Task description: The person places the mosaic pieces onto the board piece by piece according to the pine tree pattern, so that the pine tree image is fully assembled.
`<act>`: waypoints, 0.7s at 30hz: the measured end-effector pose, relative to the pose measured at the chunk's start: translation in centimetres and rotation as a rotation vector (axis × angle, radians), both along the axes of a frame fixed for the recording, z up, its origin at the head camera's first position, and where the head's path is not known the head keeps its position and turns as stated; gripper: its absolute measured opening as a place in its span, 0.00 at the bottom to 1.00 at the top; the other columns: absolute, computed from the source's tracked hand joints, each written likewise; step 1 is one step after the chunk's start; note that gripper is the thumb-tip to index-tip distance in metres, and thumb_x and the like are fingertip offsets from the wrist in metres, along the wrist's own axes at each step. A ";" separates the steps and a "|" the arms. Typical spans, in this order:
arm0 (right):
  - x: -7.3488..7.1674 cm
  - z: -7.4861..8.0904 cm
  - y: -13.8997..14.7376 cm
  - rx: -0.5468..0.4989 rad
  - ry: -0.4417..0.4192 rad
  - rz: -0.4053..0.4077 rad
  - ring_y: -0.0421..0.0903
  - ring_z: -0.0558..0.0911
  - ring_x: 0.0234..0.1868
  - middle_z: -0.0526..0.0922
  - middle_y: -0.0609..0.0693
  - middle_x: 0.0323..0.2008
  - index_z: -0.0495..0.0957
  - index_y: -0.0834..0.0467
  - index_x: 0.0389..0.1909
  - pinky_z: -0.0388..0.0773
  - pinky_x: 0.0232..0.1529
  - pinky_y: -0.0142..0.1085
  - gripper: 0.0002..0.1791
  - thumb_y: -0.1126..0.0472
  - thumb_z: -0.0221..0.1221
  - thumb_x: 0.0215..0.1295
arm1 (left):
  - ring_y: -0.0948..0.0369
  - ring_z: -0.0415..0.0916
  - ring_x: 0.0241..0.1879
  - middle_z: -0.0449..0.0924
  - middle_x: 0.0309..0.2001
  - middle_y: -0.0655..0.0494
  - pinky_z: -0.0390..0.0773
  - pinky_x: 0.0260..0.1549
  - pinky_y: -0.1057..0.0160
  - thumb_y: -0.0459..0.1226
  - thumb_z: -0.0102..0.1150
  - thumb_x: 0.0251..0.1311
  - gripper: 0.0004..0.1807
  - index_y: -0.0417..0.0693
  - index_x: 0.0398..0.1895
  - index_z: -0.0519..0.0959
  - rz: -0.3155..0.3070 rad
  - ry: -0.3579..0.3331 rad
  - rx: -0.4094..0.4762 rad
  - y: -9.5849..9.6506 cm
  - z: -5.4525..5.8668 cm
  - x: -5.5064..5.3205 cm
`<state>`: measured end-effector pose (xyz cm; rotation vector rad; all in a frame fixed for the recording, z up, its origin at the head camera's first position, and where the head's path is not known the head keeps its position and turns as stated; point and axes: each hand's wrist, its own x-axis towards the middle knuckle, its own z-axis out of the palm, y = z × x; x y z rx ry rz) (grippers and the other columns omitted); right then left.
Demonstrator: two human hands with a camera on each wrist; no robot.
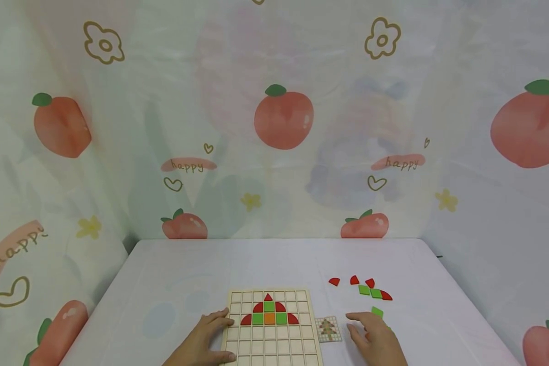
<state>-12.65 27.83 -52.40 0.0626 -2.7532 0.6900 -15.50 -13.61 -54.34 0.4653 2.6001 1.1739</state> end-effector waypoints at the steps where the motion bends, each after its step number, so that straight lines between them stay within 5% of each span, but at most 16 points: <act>1: 0.0 -0.1 0.4 0.006 0.006 -0.009 0.40 0.74 0.33 0.82 0.43 0.35 0.87 0.53 0.45 0.78 0.33 0.34 0.14 0.63 0.73 0.58 | 0.32 0.55 0.74 0.65 0.74 0.42 0.49 0.68 0.23 0.54 0.80 0.47 0.39 0.50 0.62 0.78 0.000 -0.003 0.000 0.0 0.0 0.0; 7: -0.1 -0.3 2.9 -0.023 -0.040 -0.045 0.57 0.84 0.48 0.86 0.55 0.45 0.86 0.57 0.48 0.84 0.48 0.55 0.14 0.62 0.71 0.61 | 0.30 0.54 0.74 0.65 0.74 0.41 0.49 0.67 0.22 0.54 0.80 0.47 0.39 0.50 0.62 0.78 0.002 -0.008 0.001 0.1 0.1 0.0; 13: -0.5 -0.2 4.9 -0.023 -0.184 -0.081 0.51 0.81 0.40 0.84 0.64 0.51 0.84 0.60 0.52 0.84 0.40 0.47 0.19 0.57 0.71 0.62 | 0.31 0.55 0.74 0.65 0.74 0.41 0.48 0.68 0.23 0.54 0.79 0.48 0.39 0.49 0.62 0.78 -0.011 -0.006 0.010 0.0 0.0 0.0; 21: -0.7 -1.1 7.1 -0.013 -0.290 -0.088 0.56 0.82 0.43 0.83 0.65 0.52 0.81 0.64 0.55 0.85 0.43 0.54 0.24 0.56 0.72 0.61 | 0.32 0.56 0.74 0.65 0.74 0.41 0.47 0.70 0.24 0.54 0.79 0.48 0.39 0.48 0.62 0.78 -0.022 0.015 0.012 -0.1 0.0 0.1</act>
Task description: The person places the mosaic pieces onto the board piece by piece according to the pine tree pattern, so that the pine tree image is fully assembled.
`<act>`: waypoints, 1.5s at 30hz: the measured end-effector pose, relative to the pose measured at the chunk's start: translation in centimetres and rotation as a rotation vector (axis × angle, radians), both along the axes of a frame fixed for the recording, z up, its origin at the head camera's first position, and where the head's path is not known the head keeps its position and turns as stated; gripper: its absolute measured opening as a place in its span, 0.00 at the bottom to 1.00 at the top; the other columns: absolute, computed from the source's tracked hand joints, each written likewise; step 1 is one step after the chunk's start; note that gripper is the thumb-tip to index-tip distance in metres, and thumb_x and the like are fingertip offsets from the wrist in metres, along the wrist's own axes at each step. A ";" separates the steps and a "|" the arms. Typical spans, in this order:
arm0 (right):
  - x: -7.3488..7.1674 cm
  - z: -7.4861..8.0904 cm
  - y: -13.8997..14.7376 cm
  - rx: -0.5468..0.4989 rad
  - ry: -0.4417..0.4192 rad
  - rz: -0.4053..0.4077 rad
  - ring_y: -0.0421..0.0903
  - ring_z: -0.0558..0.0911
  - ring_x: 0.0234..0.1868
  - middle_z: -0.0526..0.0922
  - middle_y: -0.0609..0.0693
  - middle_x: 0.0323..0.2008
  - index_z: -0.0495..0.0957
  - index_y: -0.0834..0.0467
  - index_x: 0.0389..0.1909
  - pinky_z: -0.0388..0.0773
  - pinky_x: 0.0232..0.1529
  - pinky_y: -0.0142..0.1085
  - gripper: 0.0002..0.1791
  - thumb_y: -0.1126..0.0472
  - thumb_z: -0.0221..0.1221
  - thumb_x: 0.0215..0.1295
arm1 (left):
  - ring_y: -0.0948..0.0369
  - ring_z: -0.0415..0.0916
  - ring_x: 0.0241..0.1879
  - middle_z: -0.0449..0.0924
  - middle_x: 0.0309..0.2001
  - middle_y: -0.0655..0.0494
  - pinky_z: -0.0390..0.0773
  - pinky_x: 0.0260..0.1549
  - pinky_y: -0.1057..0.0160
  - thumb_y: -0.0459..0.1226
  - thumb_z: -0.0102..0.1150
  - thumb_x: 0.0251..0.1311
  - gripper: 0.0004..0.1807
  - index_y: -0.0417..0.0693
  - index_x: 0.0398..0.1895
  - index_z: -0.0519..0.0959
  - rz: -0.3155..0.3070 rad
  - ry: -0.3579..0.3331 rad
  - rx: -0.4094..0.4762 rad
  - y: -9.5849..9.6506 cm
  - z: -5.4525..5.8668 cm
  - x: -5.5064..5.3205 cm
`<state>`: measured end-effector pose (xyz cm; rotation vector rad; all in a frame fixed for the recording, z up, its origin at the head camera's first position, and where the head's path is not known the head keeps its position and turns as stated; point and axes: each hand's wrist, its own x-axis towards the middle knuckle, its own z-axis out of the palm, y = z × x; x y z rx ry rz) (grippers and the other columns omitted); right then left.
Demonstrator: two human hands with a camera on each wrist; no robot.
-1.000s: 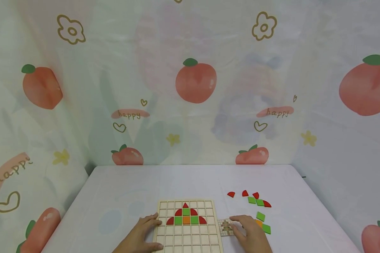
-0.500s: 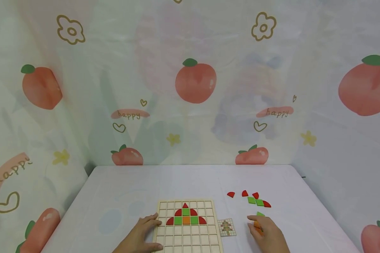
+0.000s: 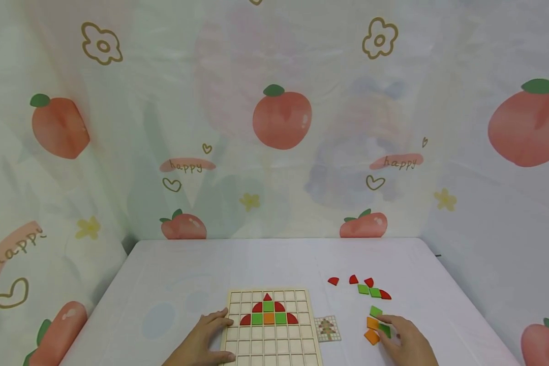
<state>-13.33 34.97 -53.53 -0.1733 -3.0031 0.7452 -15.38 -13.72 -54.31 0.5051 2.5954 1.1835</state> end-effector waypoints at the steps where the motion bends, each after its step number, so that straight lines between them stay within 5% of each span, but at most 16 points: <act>1: 0.0 0.0 0.2 0.003 -0.011 -0.001 0.57 0.82 0.45 0.83 0.65 0.51 0.81 0.64 0.55 0.85 0.45 0.54 0.24 0.57 0.72 0.60 | 0.32 0.56 0.74 0.65 0.74 0.41 0.47 0.70 0.24 0.54 0.79 0.48 0.39 0.48 0.62 0.78 -0.001 0.002 -0.001 0.0 0.0 0.0; 7: -0.1 -0.3 0.9 -0.008 -0.109 -0.001 0.60 0.81 0.47 0.83 0.66 0.51 0.80 0.67 0.56 0.84 0.47 0.57 0.27 0.57 0.73 0.60 | 0.30 0.54 0.74 0.65 0.74 0.41 0.48 0.68 0.23 0.55 0.79 0.47 0.39 0.50 0.62 0.78 0.015 -0.016 -0.007 0.0 0.1 0.0; 22: -0.6 0.0 1.2 0.017 -0.153 0.016 0.54 0.82 0.45 0.84 0.60 0.46 0.78 0.70 0.55 0.85 0.47 0.55 0.28 0.57 0.73 0.60 | 0.31 0.55 0.74 0.65 0.74 0.41 0.48 0.69 0.23 0.55 0.79 0.47 0.39 0.50 0.62 0.78 0.014 -0.016 -0.004 0.2 0.0 0.0; 34: -0.1 0.8 -1.9 -0.027 0.025 0.071 0.50 0.81 0.44 0.85 0.51 0.44 0.83 0.62 0.50 0.84 0.39 0.38 0.20 0.59 0.73 0.59 | 0.32 0.56 0.74 0.65 0.74 0.41 0.47 0.69 0.24 0.54 0.80 0.47 0.39 0.49 0.62 0.78 0.016 -0.014 -0.003 0.1 0.0 -0.1; 40: 0.0 1.2 -4.8 -0.062 0.055 0.086 0.50 0.82 0.49 0.86 0.49 0.48 0.84 0.59 0.50 0.84 0.50 0.48 0.19 0.60 0.73 0.59 | 0.32 0.57 0.73 0.66 0.74 0.40 0.47 0.69 0.24 0.54 0.80 0.47 0.39 0.48 0.62 0.79 0.004 0.001 0.006 0.1 -0.1 0.0; 45: 0.0 1.9 -7.1 -0.117 0.066 0.114 0.44 0.81 0.46 0.86 0.45 0.49 0.84 0.55 0.50 0.83 0.45 0.37 0.18 0.60 0.73 0.60 | 0.32 0.56 0.74 0.66 0.74 0.40 0.47 0.69 0.24 0.54 0.80 0.47 0.39 0.48 0.62 0.79 0.009 -0.006 0.006 0.1 0.1 0.0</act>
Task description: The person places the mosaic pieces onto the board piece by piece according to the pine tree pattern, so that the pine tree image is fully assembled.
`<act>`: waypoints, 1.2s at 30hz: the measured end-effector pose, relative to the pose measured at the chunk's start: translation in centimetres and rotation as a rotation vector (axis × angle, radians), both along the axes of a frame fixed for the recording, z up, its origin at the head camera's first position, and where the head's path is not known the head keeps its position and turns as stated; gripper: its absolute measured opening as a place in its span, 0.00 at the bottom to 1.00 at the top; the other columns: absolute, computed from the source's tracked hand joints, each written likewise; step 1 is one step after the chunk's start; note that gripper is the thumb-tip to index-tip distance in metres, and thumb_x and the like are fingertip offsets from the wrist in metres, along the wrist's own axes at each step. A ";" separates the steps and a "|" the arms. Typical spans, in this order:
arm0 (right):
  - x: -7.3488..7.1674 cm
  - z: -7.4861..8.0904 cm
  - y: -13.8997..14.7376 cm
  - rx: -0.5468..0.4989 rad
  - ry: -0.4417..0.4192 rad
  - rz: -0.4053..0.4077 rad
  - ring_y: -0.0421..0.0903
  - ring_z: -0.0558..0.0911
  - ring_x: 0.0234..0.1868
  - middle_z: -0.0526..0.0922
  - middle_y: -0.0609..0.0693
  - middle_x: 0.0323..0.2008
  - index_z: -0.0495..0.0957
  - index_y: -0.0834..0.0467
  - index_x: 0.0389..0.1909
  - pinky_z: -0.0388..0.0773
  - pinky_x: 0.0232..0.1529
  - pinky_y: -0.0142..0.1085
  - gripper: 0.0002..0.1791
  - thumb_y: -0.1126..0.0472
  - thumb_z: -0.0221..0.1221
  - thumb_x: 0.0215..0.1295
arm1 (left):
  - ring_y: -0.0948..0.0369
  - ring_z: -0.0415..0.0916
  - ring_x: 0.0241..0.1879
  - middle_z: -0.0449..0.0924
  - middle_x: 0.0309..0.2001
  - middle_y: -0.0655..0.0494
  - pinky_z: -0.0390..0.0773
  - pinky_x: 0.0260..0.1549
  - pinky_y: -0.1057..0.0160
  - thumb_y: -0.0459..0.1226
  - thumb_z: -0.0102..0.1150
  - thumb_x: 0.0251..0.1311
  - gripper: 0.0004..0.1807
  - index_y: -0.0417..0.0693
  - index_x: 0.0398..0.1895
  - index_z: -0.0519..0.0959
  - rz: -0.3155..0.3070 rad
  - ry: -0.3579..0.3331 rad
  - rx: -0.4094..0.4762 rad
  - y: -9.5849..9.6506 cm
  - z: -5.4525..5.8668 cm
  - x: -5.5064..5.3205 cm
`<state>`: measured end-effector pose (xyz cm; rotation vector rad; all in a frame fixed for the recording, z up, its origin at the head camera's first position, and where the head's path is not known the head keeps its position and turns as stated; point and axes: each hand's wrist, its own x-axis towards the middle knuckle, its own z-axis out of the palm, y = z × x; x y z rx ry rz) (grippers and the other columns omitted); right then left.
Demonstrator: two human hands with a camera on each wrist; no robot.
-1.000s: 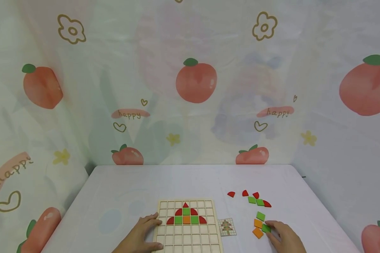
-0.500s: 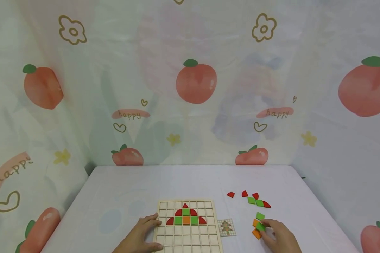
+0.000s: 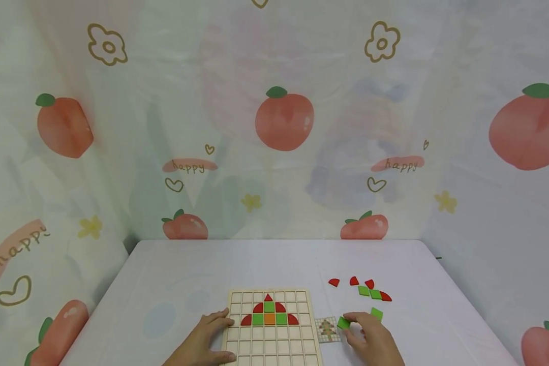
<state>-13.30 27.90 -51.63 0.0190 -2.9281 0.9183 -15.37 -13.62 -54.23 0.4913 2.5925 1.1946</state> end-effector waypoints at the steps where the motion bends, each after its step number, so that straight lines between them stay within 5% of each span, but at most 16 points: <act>1: 0.0 0.1 -0.5 -0.004 0.009 0.008 0.42 0.81 0.45 0.86 0.44 0.49 0.84 0.54 0.50 0.82 0.43 0.34 0.17 0.60 0.73 0.59 | 0.32 0.56 0.74 0.66 0.74 0.40 0.47 0.69 0.24 0.54 0.80 0.47 0.39 0.48 0.62 0.79 0.002 -0.002 0.000 0.0 0.0 0.0; 12: -0.2 -0.7 -4.1 -0.029 0.172 0.191 0.35 0.79 0.40 0.84 0.37 0.43 0.84 0.48 0.43 0.82 0.40 0.30 0.13 0.59 0.74 0.59 | 0.32 0.56 0.74 0.66 0.74 0.41 0.48 0.69 0.24 0.53 0.80 0.47 0.38 0.50 0.61 0.79 0.009 -0.001 -0.002 0.1 0.1 0.0; 29: -1.0 -0.7 -9.3 -0.005 0.147 0.468 0.37 0.80 0.46 0.82 0.36 0.45 0.85 0.47 0.43 0.84 0.48 0.36 0.06 0.55 0.69 0.66 | 0.30 0.52 0.74 0.66 0.74 0.43 0.50 0.68 0.23 0.54 0.81 0.45 0.39 0.53 0.61 0.79 0.033 -0.015 0.016 0.0 -0.1 0.1; 36: -1.5 -0.9 -10.7 0.042 0.248 0.582 0.36 0.80 0.45 0.83 0.36 0.41 0.86 0.51 0.41 0.84 0.44 0.35 0.05 0.58 0.69 0.66 | 0.31 0.53 0.75 0.66 0.74 0.44 0.49 0.68 0.24 0.54 0.81 0.45 0.39 0.53 0.62 0.79 0.035 -0.016 0.002 0.1 -0.1 0.0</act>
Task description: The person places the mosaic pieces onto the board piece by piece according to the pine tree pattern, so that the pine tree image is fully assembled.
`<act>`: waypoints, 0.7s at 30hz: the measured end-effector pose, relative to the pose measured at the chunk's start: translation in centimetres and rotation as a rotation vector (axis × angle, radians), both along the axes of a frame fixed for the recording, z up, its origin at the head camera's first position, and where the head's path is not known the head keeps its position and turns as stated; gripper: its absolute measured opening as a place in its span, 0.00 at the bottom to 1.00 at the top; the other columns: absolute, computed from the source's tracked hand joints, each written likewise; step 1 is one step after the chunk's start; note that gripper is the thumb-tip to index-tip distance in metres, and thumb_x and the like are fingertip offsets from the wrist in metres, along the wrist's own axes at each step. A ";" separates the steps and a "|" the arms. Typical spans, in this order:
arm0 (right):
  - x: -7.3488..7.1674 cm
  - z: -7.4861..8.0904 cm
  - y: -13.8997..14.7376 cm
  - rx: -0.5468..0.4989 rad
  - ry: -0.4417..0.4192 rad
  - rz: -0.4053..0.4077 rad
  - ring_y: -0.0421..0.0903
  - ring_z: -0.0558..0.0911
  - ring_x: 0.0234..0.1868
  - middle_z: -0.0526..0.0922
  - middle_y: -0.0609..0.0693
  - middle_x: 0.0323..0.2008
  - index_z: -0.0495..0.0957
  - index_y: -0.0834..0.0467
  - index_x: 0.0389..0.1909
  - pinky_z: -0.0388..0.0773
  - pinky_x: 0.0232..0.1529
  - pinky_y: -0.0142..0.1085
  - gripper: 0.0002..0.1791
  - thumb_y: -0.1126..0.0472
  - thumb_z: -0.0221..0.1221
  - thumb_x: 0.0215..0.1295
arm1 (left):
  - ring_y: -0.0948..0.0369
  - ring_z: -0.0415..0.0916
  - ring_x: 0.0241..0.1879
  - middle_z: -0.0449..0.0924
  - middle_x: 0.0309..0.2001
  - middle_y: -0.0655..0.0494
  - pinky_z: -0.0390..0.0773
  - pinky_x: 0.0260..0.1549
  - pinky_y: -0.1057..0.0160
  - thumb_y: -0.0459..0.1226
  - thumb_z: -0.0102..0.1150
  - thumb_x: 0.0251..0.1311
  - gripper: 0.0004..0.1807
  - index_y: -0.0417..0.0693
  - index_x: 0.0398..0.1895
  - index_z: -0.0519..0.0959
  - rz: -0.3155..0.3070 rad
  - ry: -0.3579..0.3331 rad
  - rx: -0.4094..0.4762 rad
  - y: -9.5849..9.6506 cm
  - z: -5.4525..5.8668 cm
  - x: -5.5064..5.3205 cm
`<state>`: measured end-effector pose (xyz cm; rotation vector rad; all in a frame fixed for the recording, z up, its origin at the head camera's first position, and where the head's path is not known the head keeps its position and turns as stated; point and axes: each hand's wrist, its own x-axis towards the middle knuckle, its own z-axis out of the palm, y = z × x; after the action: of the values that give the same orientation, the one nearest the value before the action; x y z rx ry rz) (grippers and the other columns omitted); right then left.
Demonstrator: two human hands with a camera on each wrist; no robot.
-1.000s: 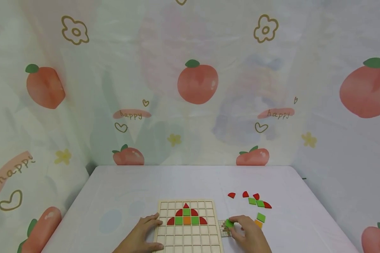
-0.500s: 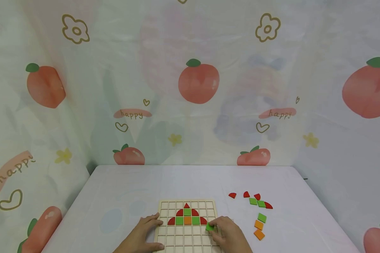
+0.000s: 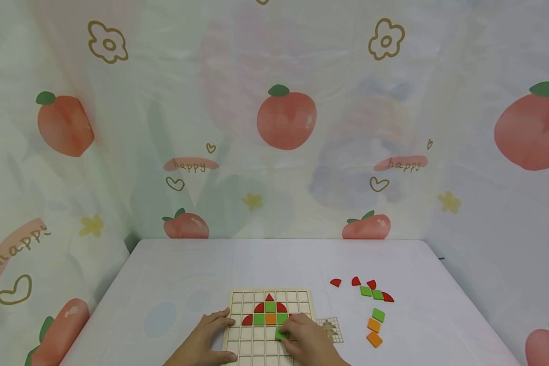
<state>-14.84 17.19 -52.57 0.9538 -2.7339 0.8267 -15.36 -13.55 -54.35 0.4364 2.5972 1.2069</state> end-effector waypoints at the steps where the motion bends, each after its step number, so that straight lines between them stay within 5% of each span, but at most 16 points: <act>1: -0.1 -0.1 -0.2 -0.001 0.019 0.014 0.36 0.80 0.44 0.83 0.37 0.41 0.86 0.51 0.41 0.83 0.44 0.35 0.05 0.59 0.68 0.66 | 0.31 0.54 0.75 0.66 0.74 0.44 0.49 0.68 0.23 0.54 0.81 0.45 0.39 0.53 0.62 0.79 -0.003 0.002 -0.001 0.0 0.0 0.0; 8: -0.5 -0.2 -1.3 0.014 0.084 0.074 0.38 0.80 0.44 0.83 0.41 0.42 0.87 0.54 0.41 0.83 0.42 0.32 0.05 0.62 0.69 0.65 | 0.33 0.56 0.74 0.66 0.74 0.43 0.47 0.70 0.25 0.54 0.80 0.46 0.39 0.52 0.62 0.79 -0.030 0.014 0.000 0.0 -0.1 -0.1; 15: -0.6 0.4 -2.1 0.072 0.017 0.080 0.40 0.81 0.47 0.84 0.42 0.46 0.88 0.55 0.42 0.84 0.48 0.35 0.06 0.61 0.67 0.67 | 0.34 0.58 0.73 0.67 0.73 0.42 0.48 0.70 0.26 0.55 0.80 0.47 0.39 0.50 0.62 0.79 -0.038 0.040 -0.015 -0.1 0.1 0.0; 21: -0.6 0.2 -2.4 0.080 0.055 0.105 0.40 0.82 0.47 0.84 0.43 0.45 0.89 0.55 0.41 0.84 0.47 0.34 0.05 0.62 0.67 0.67 | 0.33 0.58 0.73 0.67 0.73 0.42 0.48 0.70 0.25 0.55 0.80 0.47 0.39 0.50 0.62 0.79 -0.033 0.036 -0.017 0.0 0.0 0.0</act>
<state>-15.42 14.81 -52.39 1.1274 -2.7084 0.7006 -15.37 -13.59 -54.35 0.4996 2.6176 1.1755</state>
